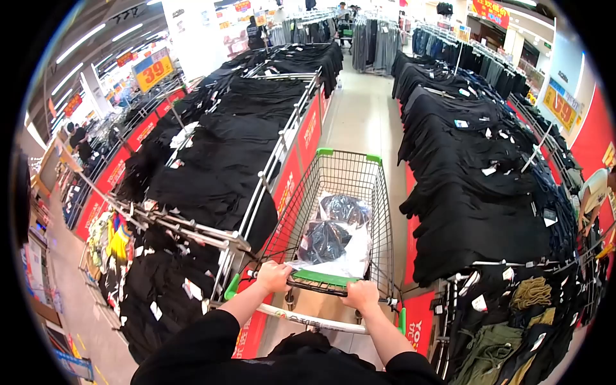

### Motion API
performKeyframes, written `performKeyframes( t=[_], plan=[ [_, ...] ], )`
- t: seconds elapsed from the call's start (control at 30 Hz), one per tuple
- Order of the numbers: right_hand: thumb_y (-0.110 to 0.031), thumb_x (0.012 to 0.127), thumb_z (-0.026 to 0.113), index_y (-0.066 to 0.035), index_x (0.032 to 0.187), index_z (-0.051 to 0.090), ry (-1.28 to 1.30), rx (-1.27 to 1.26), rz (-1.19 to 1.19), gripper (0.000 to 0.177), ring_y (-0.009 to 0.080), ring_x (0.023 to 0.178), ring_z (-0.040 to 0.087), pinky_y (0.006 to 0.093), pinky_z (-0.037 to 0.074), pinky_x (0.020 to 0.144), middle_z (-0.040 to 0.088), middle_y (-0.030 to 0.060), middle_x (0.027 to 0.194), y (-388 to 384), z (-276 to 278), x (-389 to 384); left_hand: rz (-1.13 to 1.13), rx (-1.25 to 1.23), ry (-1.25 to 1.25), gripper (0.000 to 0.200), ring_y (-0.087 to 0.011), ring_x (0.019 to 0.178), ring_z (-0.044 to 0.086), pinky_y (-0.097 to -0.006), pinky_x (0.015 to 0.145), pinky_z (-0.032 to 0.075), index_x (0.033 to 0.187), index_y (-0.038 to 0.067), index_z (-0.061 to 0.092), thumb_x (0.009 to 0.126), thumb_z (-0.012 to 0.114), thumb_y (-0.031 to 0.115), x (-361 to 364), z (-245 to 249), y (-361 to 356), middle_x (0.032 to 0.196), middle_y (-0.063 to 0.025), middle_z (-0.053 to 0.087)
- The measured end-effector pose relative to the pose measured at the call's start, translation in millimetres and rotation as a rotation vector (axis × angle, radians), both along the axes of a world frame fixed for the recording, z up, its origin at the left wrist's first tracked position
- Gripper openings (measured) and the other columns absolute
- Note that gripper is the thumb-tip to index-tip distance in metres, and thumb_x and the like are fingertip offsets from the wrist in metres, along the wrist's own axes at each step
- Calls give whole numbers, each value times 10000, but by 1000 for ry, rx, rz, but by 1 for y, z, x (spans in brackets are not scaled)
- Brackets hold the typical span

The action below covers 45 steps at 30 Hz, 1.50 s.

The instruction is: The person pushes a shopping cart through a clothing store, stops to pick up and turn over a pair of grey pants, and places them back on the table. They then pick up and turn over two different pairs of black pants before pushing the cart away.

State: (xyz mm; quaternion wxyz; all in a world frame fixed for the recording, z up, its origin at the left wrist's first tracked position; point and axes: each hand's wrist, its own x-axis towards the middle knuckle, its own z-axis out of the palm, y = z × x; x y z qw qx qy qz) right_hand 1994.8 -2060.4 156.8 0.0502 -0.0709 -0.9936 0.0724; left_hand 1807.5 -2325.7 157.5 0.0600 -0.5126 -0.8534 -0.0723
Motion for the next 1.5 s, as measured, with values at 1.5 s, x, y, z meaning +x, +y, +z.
performKeyframes(
  t=[1.5],
  plan=[
    [-555, 669, 724, -89, 629, 696, -93, 3, -14, 469, 315, 546, 659, 425, 499, 507, 642, 134, 583, 370, -23, -476, 34, 54, 11, 215, -259, 610, 664, -364, 665, 523, 763, 124, 630, 658, 725, 285, -462, -26, 369, 704, -47, 656]
  ],
)
